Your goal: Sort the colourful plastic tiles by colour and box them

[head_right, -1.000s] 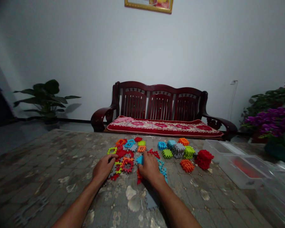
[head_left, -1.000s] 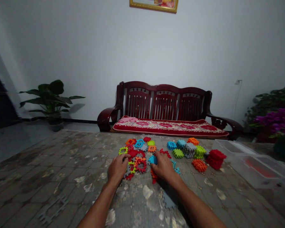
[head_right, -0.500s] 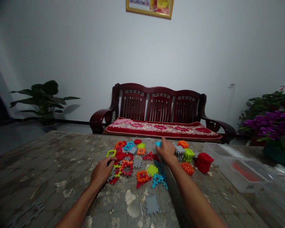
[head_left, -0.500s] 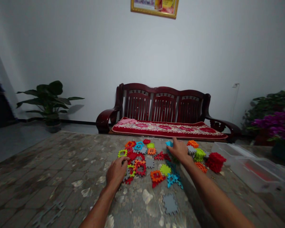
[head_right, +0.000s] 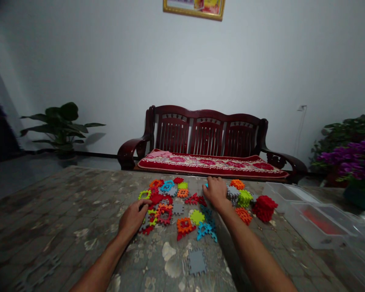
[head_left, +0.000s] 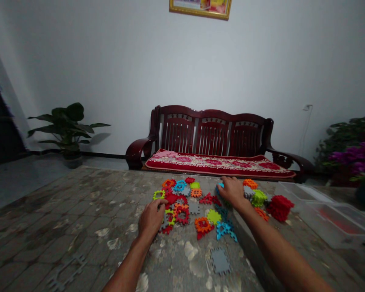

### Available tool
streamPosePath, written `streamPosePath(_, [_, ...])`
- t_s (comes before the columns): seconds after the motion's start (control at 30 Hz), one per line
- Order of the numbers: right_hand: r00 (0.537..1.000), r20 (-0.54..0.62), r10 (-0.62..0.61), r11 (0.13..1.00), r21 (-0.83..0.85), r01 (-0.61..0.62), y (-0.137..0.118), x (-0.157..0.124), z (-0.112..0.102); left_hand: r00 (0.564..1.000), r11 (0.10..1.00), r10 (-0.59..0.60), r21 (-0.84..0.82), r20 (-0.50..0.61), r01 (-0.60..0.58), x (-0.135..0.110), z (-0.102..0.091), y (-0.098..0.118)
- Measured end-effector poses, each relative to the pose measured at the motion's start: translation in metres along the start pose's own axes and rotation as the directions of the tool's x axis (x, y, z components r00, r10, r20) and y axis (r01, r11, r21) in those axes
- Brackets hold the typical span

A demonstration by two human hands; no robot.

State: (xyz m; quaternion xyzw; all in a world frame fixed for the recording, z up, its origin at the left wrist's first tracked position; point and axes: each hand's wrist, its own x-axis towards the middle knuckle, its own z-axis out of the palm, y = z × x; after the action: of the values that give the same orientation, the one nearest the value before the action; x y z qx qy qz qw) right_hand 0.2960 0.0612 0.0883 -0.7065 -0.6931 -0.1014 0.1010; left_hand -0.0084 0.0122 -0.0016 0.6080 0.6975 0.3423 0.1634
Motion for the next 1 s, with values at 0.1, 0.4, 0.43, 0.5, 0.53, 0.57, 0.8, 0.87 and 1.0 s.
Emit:
streamPosePath(0.1, [0.998,0.04,-0.047,0.977,0.211,0.038,-0.001,-0.032,0.007,1.0,1.0,-0.008,-0.011,-0.015,0.008,0.0,-0.001,0.0])
streamPosePath(0.4, [0.994,0.061,-0.091,0.903,0.425,0.057,-0.002,-0.097,0.067,0.998,0.997,0.053,-0.059,-0.017,-0.053,-0.002,0.001,0.006])
streamPosePath(0.43, [0.993,0.044,-0.113,0.875,0.477,0.079,-0.004,-0.097,0.069,0.997,0.994,0.078,-0.071,-0.013,-0.079,-0.004,0.002,0.008])
streamPosePath(0.5, [0.99,-0.014,-0.141,0.815,0.567,0.124,-0.006,-0.094,0.07,0.99,0.985,0.139,-0.107,0.002,-0.138,-0.007,0.004,0.012])
streamPosePath(0.53, [0.989,-0.044,-0.14,0.795,0.591,0.139,-0.006,-0.093,0.069,0.986,0.978,0.164,-0.132,0.011,-0.161,-0.009,0.004,0.014])
streamPosePath(0.57, [0.989,-0.071,-0.132,0.787,0.599,0.148,-0.005,-0.091,0.069,0.984,0.972,0.178,-0.16,0.018,-0.173,-0.01,0.004,0.016])
streamPosePath(0.8, [0.989,-0.053,-0.139,0.877,0.457,0.148,0.001,-0.084,0.081,0.998,0.985,0.016,-0.168,-0.059,-0.026,0.01,-0.009,0.023])
streamPosePath(0.87, [0.989,-0.023,-0.148,0.887,0.439,0.143,0.0,-0.084,0.086,0.998,0.998,0.011,-0.06,-0.058,-0.015,0.026,-0.014,0.03])
streamPosePath(1.0, [0.989,0.015,-0.147,0.897,0.423,0.127,-0.001,-0.083,0.091,0.994,0.975,0.099,0.194,0.051,-0.107,0.06,-0.008,0.046])
